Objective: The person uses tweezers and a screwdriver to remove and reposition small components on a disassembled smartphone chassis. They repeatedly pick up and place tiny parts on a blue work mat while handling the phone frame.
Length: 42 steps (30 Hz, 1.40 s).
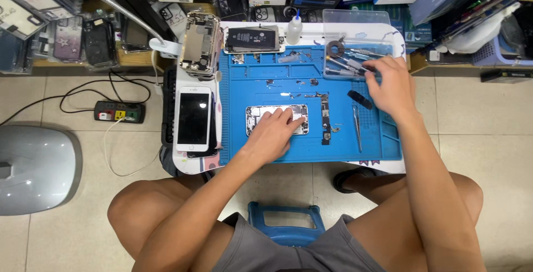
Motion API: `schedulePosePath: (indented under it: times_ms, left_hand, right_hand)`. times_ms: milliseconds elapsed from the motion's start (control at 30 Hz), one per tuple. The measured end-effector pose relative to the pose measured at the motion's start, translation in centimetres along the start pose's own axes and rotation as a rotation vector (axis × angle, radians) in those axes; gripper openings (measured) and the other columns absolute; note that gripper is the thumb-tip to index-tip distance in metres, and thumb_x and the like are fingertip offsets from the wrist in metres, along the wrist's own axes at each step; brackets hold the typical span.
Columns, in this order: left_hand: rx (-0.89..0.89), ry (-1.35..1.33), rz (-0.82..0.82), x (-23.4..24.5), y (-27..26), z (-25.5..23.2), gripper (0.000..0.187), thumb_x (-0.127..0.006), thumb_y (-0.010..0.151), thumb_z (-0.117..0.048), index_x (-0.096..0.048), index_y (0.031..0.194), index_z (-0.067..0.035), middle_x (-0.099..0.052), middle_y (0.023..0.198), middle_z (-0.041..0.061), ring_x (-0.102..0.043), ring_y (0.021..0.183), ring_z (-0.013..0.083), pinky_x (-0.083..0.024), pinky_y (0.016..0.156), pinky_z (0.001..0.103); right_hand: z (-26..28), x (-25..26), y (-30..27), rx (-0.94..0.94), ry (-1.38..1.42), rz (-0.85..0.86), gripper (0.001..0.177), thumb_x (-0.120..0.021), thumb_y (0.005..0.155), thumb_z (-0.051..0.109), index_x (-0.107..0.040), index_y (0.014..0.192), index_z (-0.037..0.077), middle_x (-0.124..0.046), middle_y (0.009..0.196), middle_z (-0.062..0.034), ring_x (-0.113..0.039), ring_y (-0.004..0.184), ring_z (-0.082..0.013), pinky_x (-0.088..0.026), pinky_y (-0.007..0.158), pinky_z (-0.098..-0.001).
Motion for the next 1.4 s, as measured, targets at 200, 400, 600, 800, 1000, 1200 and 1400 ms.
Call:
schedulePosePath:
  times_ms: [200, 400, 600, 800, 1000, 1200, 1400]
  left_hand:
    - [-0.031, 0.033, 0.009, -0.4, 0.4, 0.1, 0.061, -0.077, 0.079, -0.01, -0.067, 0.14, -0.011, -0.055, 0.104, 0.007, -0.058, 0.098, 0.0269, -0.05, 0.085, 0.042]
    - [-0.001, 0.067, 0.047, 0.0, 0.5, -0.2, 0.06, -0.072, 0.083, -0.012, -0.064, 0.142, -0.015, -0.054, 0.105, 0.005, -0.058, 0.101, 0.0237, -0.05, 0.088, 0.041]
    - [0.011, 0.086, 0.057, 0.3, 0.3, -0.2, 0.06, -0.072, 0.083, -0.013, -0.064, 0.143, -0.016, -0.056, 0.106, 0.004, -0.059, 0.102, 0.0237, -0.051, 0.089, 0.042]
    - [0.019, 0.061, 0.047, 0.5, 0.5, -0.4, 0.062, -0.075, 0.082, -0.012, -0.066, 0.143, -0.014, -0.058, 0.107, 0.006, -0.059, 0.101, 0.0244, -0.05, 0.088, 0.042]
    - [0.022, 0.042, 0.04, 0.7, 0.3, -0.5, 0.061, -0.076, 0.081, -0.008, -0.067, 0.142, -0.012, -0.058, 0.106, 0.007, -0.058, 0.097, 0.0229, -0.05, 0.086, 0.039]
    - [0.006, 0.018, 0.028, 0.3, 0.3, -0.4, 0.06, -0.074, 0.081, -0.008, -0.066, 0.14, -0.01, -0.057, 0.106, 0.008, -0.057, 0.096, 0.0243, -0.049, 0.085, 0.04]
    - [0.01, 0.01, 0.027, 0.5, 0.4, -0.4, 0.059, -0.073, 0.081, -0.008, -0.067, 0.14, -0.008, -0.057, 0.104, 0.008, -0.057, 0.095, 0.024, -0.05, 0.086, 0.041]
  right_hand:
    - [5.1, 3.8, -3.7, -0.006, -0.042, -0.024, 0.01, -0.073, 0.102, 0.022, -0.081, 0.106, 0.02, -0.07, 0.089, -0.0052, -0.068, 0.095, -0.0296, -0.058, 0.086, -0.0407]
    - [8.2, 2.0, -10.1, -0.293, -0.15, 0.388, 0.041, -0.066, 0.098, 0.031, -0.061, 0.137, 0.023, -0.075, 0.104, -0.0043, -0.07, 0.101, -0.0267, -0.061, 0.079, -0.0465]
    - [9.5, 2.5, -10.0, -0.3, -0.079, 0.37, 0.033, -0.055, 0.1, 0.013, -0.058, 0.132, 0.022, -0.075, 0.1, -0.0055, -0.075, 0.096, -0.0276, -0.062, 0.076, -0.0412]
    - [8.8, 3.6, -9.4, -0.413, 0.685, 0.117, 0.023, -0.061, 0.089, 0.011, -0.084, 0.091, 0.014, -0.064, 0.071, -0.0155, -0.061, 0.075, -0.0237, -0.052, 0.073, -0.0382]
    - [9.4, 5.1, -9.1, -0.301, 0.884, 0.17, 0.04, -0.064, 0.082, 0.004, -0.077, 0.12, 0.005, -0.083, 0.107, -0.0119, -0.064, 0.105, -0.0172, -0.051, 0.084, -0.029]
    - [6.8, 4.3, -10.3, -0.4, 0.854, -0.079, 0.011, -0.071, 0.106, 0.012, -0.08, 0.108, 0.005, -0.074, 0.07, -0.0052, -0.035, 0.051, -0.0016, -0.029, 0.049, -0.0158]
    - [9.7, 6.6, -9.6, -0.367, 0.405, 0.174, 0.018, -0.08, 0.099, 0.025, -0.079, 0.085, 0.013, -0.072, 0.071, -0.0047, -0.053, 0.058, -0.0192, -0.045, 0.06, -0.0331]
Point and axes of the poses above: each hand's wrist, its own y-axis towards the middle knuckle, its own x-axis out of the back of the hand, z = x × y, the point moved 2 cm from there along y, towards the middle knuckle
